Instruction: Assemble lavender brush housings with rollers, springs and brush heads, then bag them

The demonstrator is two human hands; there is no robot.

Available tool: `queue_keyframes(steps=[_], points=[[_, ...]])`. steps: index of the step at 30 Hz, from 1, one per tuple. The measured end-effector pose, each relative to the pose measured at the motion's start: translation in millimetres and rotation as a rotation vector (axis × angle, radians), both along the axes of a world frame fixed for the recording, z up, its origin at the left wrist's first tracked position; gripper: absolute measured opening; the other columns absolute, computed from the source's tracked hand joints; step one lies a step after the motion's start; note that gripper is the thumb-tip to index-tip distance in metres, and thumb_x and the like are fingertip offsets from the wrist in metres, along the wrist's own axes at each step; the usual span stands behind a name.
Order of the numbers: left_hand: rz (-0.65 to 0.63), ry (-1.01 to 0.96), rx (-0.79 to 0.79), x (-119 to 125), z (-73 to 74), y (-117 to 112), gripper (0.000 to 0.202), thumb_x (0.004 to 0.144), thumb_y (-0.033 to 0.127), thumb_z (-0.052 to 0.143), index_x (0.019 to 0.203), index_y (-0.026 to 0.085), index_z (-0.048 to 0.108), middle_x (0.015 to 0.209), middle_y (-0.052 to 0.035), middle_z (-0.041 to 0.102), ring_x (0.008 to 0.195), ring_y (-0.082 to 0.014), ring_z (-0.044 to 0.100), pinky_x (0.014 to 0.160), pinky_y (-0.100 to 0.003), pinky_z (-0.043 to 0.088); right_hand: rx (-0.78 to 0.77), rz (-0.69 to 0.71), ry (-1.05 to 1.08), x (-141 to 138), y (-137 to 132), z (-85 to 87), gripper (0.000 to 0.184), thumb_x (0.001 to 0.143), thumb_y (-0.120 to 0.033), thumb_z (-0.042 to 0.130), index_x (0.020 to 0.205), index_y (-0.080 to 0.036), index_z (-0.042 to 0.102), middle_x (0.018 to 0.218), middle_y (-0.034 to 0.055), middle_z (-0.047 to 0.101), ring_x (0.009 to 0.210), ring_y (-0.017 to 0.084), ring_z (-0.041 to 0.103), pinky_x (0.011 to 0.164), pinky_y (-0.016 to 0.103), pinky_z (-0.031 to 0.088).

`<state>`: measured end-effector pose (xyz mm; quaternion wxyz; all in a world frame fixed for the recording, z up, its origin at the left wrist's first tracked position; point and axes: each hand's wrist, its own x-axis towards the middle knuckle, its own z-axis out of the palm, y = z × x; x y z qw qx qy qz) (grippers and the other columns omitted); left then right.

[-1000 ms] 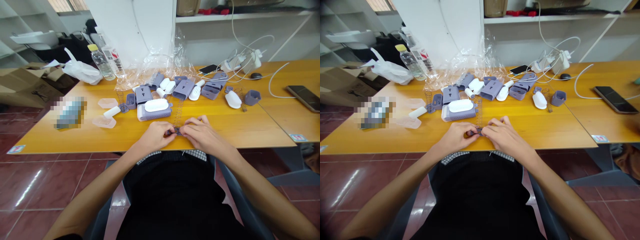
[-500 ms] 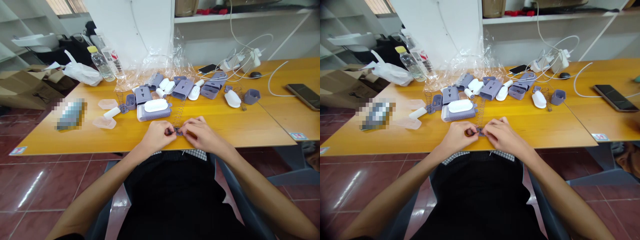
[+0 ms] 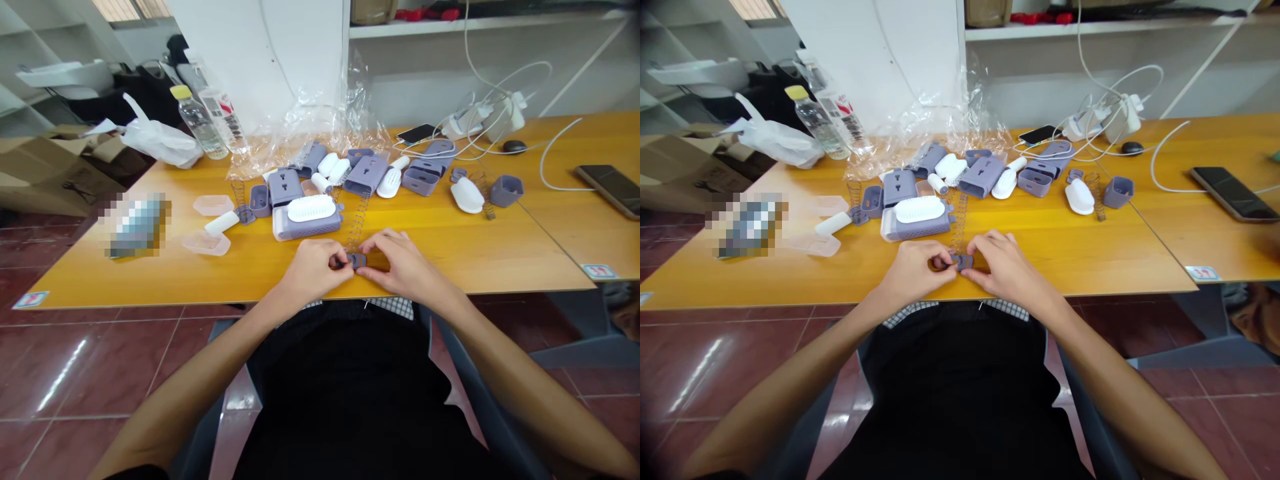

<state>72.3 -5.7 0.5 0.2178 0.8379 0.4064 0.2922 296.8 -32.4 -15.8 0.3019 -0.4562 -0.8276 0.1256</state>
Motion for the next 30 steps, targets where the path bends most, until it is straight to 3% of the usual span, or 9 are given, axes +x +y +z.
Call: queue_keyframes(steps=[6,13,30], points=[[0.010,0.005,-0.014,1.3,1.1,0.0,0.008,0.080,0.012,0.081,0.074,0.017,0.077,0.067,0.0011,0.072,0.059,-0.0125,0.063,0.061,-0.025,0.046,0.008,0.016,0.055,-3.9,-0.4,-1.7,0.016,0.095,-0.026,0.074,0.098,-0.026,0.058,0.100,0.0062,0.073,0.093,0.028,0.068,0.087,0.041,0.046],[0.006,0.014,-0.031,1.9,3.1,0.0,0.010,0.080,0.011,0.080,0.074,0.017,0.075,0.070,0.0007,0.074,0.061,-0.0129,0.065,0.062,-0.026,0.048,0.021,0.032,0.068,-2.9,-0.2,-2.6,0.020,0.094,-0.024,0.075,0.097,-0.025,0.055,0.099,0.0061,0.073,0.094,0.027,0.067,0.088,0.041,0.046],[-0.001,-0.008,-0.012,3.0,1.3,2.8,0.018,0.076,0.011,0.080,0.068,0.017,0.066,0.066,0.0032,0.064,0.058,-0.0111,0.058,0.059,-0.025,0.043,0.026,0.051,0.076,-2.1,1.1,-3.2,0.022,0.095,-0.023,0.074,0.095,-0.026,0.053,0.098,0.0051,0.072,0.093,0.027,0.067,0.087,0.041,0.045]])
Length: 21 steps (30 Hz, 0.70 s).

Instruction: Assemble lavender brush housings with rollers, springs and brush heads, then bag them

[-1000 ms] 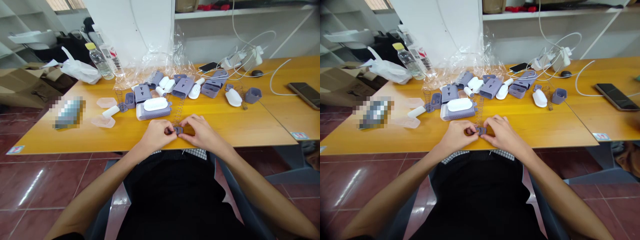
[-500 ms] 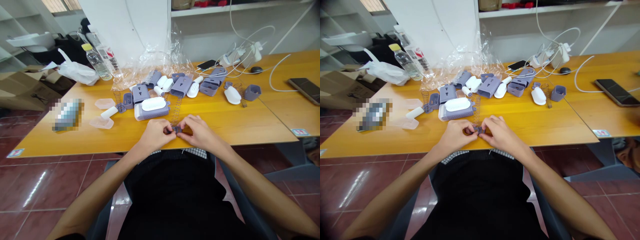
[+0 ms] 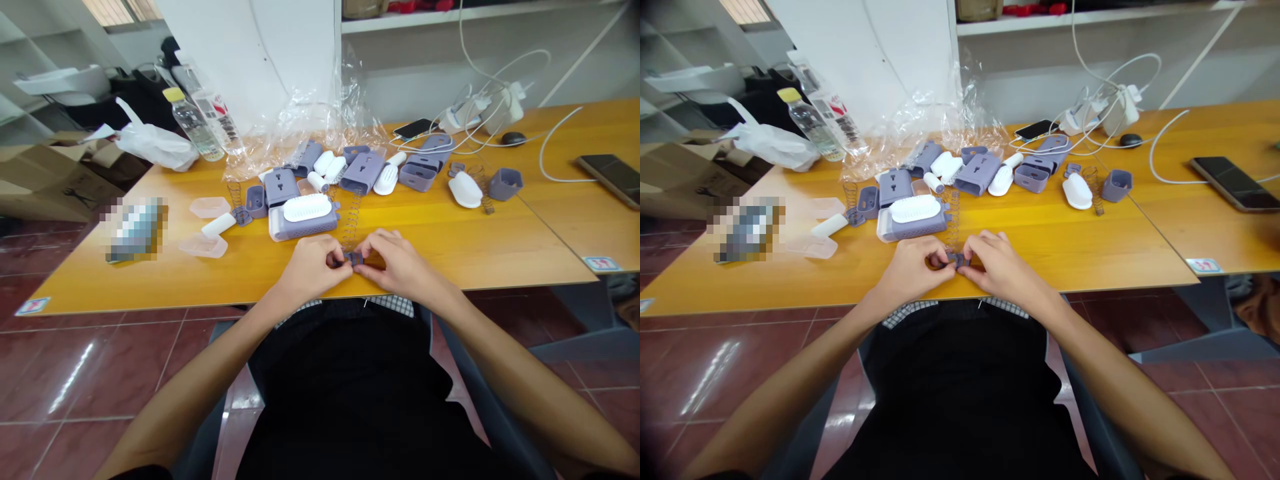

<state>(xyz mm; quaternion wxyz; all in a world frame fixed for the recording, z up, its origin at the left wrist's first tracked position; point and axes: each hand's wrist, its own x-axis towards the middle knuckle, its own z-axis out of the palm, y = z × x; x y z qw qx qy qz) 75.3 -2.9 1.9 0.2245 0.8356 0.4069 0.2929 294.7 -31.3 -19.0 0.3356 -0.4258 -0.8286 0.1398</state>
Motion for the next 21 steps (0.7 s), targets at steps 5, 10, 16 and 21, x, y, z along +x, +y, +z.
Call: queue_keyframes(steps=[5,10,16,21], points=[[0.008,-0.010,-0.008,0.0,0.1,-0.2,0.019,0.077,0.012,0.082,0.067,0.017,0.066,0.065,0.0038,0.064,0.057,-0.0107,0.056,0.059,-0.025,0.042,-0.014,-0.002,0.000,-0.2,-0.2,0.4,0.021,0.096,-0.024,0.073,0.094,-0.026,0.052,0.098,0.0050,0.072,0.094,0.027,0.066,0.088,0.041,0.045],[0.010,-0.017,-0.021,0.6,1.1,-0.2,0.021,0.076,0.011,0.082,0.066,0.017,0.064,0.064,0.0042,0.062,0.057,-0.0104,0.056,0.059,-0.025,0.041,-0.015,-0.001,-0.002,-0.1,-0.3,0.3,0.021,0.096,-0.025,0.073,0.094,-0.026,0.052,0.098,0.0049,0.072,0.094,0.027,0.066,0.088,0.041,0.044],[0.031,0.009,-0.030,3.8,3.6,-1.5,0.025,0.074,0.012,0.079,0.063,0.019,0.058,0.063,0.0047,0.059,0.058,-0.0109,0.053,0.059,-0.027,0.039,-0.025,-0.001,-0.012,-0.4,-0.3,1.1,0.022,0.095,-0.023,0.071,0.092,-0.026,0.050,0.098,0.0050,0.071,0.093,0.027,0.065,0.089,0.041,0.043],[0.059,0.019,-0.016,6.5,3.6,-3.1,0.029,0.075,0.014,0.077,0.061,0.020,0.052,0.063,0.0044,0.057,0.060,-0.0116,0.050,0.060,-0.028,0.038,-0.027,-0.007,-0.018,-1.0,-0.1,1.6,0.018,0.095,-0.023,0.068,0.092,-0.027,0.050,0.095,0.0042,0.070,0.091,0.026,0.064,0.087,0.040,0.042]])
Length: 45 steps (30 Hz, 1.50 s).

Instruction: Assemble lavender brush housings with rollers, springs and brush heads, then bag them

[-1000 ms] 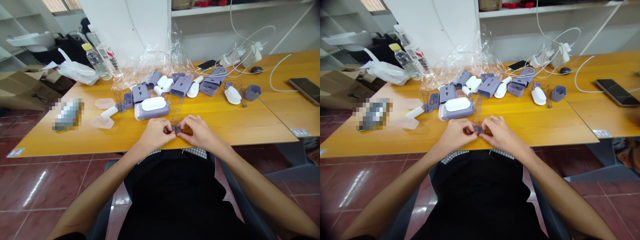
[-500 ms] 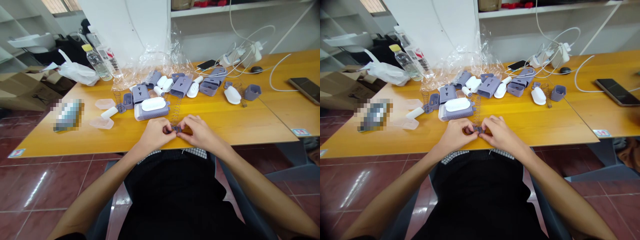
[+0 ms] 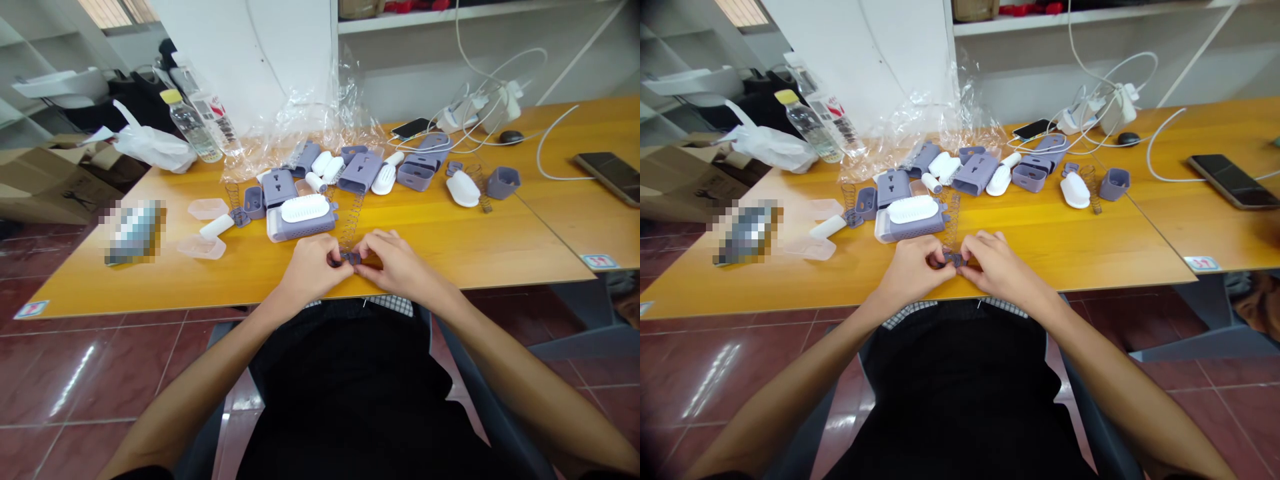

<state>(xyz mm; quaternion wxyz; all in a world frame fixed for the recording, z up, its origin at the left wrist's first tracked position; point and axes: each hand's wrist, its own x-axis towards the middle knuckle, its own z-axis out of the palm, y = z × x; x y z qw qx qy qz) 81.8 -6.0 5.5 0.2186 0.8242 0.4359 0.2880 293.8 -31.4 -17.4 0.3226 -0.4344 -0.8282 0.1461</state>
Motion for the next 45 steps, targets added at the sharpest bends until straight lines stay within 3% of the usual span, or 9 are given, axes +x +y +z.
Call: queue_keyframes(steps=[11,17,23,27,30,39,45], points=[[0.015,0.029,-0.013,4,3.1,6,0.030,0.073,0.010,0.078,0.059,0.019,0.053,0.067,0.0041,0.057,0.062,-0.0123,0.052,0.063,-0.029,0.040,-0.004,0.008,0.019,-2,-3,1.4,0.017,0.097,-0.021,0.065,0.092,-0.026,0.049,0.092,0.0028,0.066,0.086,0.024,0.061,0.084,0.037,0.039],[-0.074,-0.001,-0.050,-5,5.1,13,0.021,0.077,0.010,0.079,0.063,0.017,0.064,0.087,-0.0022,0.071,0.072,-0.0134,0.061,0.068,-0.029,0.047,-0.043,0.002,0.009,-2,-4,3.8,0.024,0.096,-0.024,0.072,0.092,-0.026,0.049,0.094,0.0024,0.066,0.088,0.024,0.062,0.085,0.037,0.040],[-0.113,-0.004,-0.082,-14,8.0,17,0.012,0.078,0.011,0.078,0.069,0.019,0.076,0.090,-0.0040,0.076,0.074,-0.0152,0.067,0.069,-0.029,0.052,-0.053,-0.011,-0.008,-3,-6,5.9,0.018,0.096,-0.020,0.070,0.096,-0.026,0.054,0.095,0.0030,0.069,0.092,0.025,0.063,0.087,0.038,0.040],[-0.100,0.008,-0.080,-14,9.6,17,0.014,0.075,0.009,0.078,0.066,0.019,0.075,0.086,-0.0034,0.077,0.074,-0.0163,0.068,0.069,-0.030,0.053,-0.032,-0.103,-0.021,-15,-10,4.3,0.025,0.089,-0.030,0.080,0.098,-0.026,0.057,0.098,0.0044,0.072,0.097,0.029,0.064,0.086,0.040,0.039],[-0.092,0.014,-0.079,-13,9.4,17,0.014,0.074,0.008,0.078,0.067,0.018,0.074,0.084,-0.0028,0.076,0.073,-0.0159,0.067,0.070,-0.030,0.052,-0.018,-0.182,-0.005,-25,-11,1.2,0.023,0.090,-0.029,0.078,0.095,-0.026,0.056,0.093,0.0042,0.071,0.093,0.028,0.064,0.083,0.039,0.038],[-0.117,0.035,-0.076,-15,12.9,17,0.014,0.073,0.006,0.076,0.068,0.019,0.075,0.086,-0.0033,0.077,0.077,-0.0173,0.069,0.070,-0.030,0.052,-0.041,-0.189,0.048,-29,-9,-0.8,0.026,0.087,-0.019,0.078,0.094,-0.025,0.054,0.091,0.0017,0.069,0.084,0.023,0.063,0.084,0.039,0.040],[-0.150,-0.017,-0.075,-20,5.7,22,0.013,0.074,0.009,0.077,0.069,0.019,0.072,0.094,-0.0039,0.078,0.082,-0.0169,0.071,0.073,-0.029,0.054,-0.047,-0.192,0.051,-29,-9,-0.7,0.028,0.087,-0.021,0.081,0.093,-0.026,0.054,0.090,0.0015,0.069,0.084,0.024,0.064,0.083,0.039,0.041]])
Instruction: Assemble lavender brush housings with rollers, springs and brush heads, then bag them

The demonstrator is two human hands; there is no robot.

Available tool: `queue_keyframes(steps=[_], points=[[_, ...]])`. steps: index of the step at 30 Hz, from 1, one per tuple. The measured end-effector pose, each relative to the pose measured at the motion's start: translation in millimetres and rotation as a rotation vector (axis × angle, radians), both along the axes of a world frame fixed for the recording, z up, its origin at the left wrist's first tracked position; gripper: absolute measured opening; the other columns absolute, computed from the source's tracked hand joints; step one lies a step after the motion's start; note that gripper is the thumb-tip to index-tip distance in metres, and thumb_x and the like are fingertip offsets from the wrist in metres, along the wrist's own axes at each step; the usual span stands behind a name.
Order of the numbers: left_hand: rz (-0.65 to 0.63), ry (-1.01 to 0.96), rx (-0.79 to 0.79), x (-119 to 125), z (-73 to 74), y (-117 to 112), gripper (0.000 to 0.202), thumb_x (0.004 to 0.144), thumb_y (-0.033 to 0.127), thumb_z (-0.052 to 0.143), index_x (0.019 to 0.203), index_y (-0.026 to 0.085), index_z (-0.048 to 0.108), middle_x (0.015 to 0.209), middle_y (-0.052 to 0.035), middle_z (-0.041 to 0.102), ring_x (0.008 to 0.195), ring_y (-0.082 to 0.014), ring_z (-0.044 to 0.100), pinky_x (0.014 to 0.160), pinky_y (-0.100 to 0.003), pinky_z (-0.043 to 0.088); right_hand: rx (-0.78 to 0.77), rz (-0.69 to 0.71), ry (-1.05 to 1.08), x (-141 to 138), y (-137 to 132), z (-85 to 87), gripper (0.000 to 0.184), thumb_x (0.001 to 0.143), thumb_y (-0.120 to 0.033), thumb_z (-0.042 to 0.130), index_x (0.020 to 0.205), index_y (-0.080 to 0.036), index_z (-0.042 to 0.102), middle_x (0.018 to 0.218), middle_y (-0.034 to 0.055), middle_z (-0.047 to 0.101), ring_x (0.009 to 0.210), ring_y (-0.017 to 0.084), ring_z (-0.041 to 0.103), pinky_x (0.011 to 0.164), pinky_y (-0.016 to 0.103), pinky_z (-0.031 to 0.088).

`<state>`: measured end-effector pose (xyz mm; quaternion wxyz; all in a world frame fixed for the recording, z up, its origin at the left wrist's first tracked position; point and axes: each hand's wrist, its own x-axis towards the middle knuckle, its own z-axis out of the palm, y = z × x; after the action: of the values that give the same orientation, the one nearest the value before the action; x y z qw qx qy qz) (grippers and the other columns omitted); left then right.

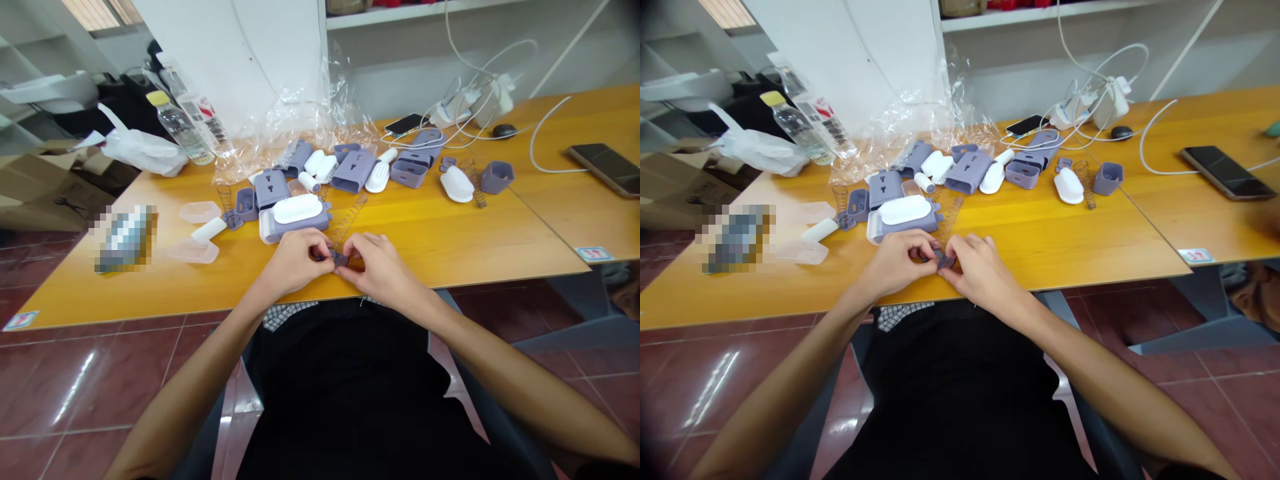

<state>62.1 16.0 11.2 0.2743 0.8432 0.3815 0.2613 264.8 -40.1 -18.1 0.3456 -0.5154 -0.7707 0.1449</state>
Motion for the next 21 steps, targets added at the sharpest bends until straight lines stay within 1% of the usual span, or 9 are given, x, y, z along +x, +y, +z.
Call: queue_keyframes(steps=[2,4,7,10,12,14,17,19,21], points=[[-0.018,-0.042,0.011,-3,-2.6,2,0.012,0.076,0.010,0.077,0.069,0.019,0.072,0.106,-0.0060,0.080,0.088,-0.0176,0.073,0.076,-0.029,0.055,-0.004,-0.004,-0.002,0,0,0.1,0.029,0.087,-0.021,0.082,0.093,-0.026,0.054,0.090,0.0014,0.069,0.084,0.024,0.064,0.083,0.039,0.041],[-0.056,-0.065,0.014,-5,-4.0,3,0.011,0.078,0.012,0.076,0.070,0.019,0.073,0.110,-0.0066,0.080,0.088,-0.0173,0.074,0.076,-0.029,0.055,-0.006,-0.005,-0.004,0,0,0.4,0.029,0.087,-0.021,0.082,0.093,-0.026,0.054,0.090,0.0014,0.069,0.084,0.024,0.064,0.083,0.039,0.041],[-0.110,-0.082,-0.002,-9,-4.1,4,0.010,0.082,0.015,0.075,0.072,0.019,0.074,0.100,-0.0049,0.080,0.084,-0.0163,0.075,0.074,-0.027,0.055,-0.008,-0.008,-0.001,0,0,1.6,0.029,0.087,-0.023,0.083,0.092,-0.026,0.054,0.090,0.0015,0.069,0.083,0.024,0.064,0.083,0.039,0.041],[-0.124,-0.086,-0.017,-11,-3.4,4,0.011,0.083,0.017,0.076,0.073,0.020,0.075,0.094,-0.0040,0.080,0.087,-0.0175,0.076,0.075,-0.027,0.056,-0.020,-0.008,-0.007,2,2,4.0,0.031,0.085,-0.024,0.085,0.093,-0.026,0.055,0.090,0.0012,0.069,0.084,0.024,0.064,0.084,0.038,0.041],[-0.117,-0.089,-0.046,-12,-3.3,4,0.012,0.084,0.019,0.078,0.073,0.019,0.072,0.088,-0.0038,0.078,0.089,-0.0190,0.076,0.073,-0.026,0.055,-0.031,0.000,-0.022,5,3,5.9,0.032,0.085,-0.025,0.086,0.092,-0.025,0.055,0.089,0.0009,0.069,0.085,0.025,0.065,0.084,0.038,0.040],[-0.070,-0.094,-0.088,-13,-3.7,3,0.016,0.083,0.021,0.082,0.075,0.018,0.068,0.078,-0.0017,0.073,0.084,-0.0189,0.074,0.069,-0.025,0.053,-0.035,0.021,-0.036,8,4,7.4,0.031,0.085,-0.025,0.087,0.093,-0.025,0.056,0.089,0.0010,0.069,0.086,0.025,0.066,0.085,0.038,0.040],[-0.026,-0.089,-0.124,-13,-4.4,4,0.024,0.081,0.024,0.087,0.089,0.018,0.065,0.073,0.0035,0.066,0.068,-0.0137,0.063,0.061,-0.024,0.048,-0.025,0.068,-0.036,14,6,8.0,0.029,0.087,-0.026,0.085,0.094,-0.025,0.057,0.093,0.0016,0.071,0.088,0.024,0.066,0.086,0.037,0.040],[-0.065,-0.077,-0.113,-14,-4.3,7,0.031,0.079,0.026,0.088,0.101,0.019,0.067,0.079,0.0033,0.068,0.065,-0.0119,0.058,0.060,-0.024,0.047,-0.021,0.099,-0.032,17,8,7.4,0.028,0.088,-0.027,0.084,0.095,-0.025,0.057,0.094,0.0020,0.071,0.089,0.024,0.066,0.087,0.037,0.040],[-0.119,-0.054,-0.092,-15,-3.4,10,0.039,0.079,0.028,0.089,0.112,0.019,0.069,0.084,0.0020,0.070,0.066,-0.0125,0.059,0.061,-0.024,0.047,-0.020,0.125,-0.031,19,10,6.8,0.027,0.088,-0.028,0.084,0.095,-0.024,0.058,0.095,0.0024,0.072,0.089,0.025,0.067,0.088,0.037,0.039]])
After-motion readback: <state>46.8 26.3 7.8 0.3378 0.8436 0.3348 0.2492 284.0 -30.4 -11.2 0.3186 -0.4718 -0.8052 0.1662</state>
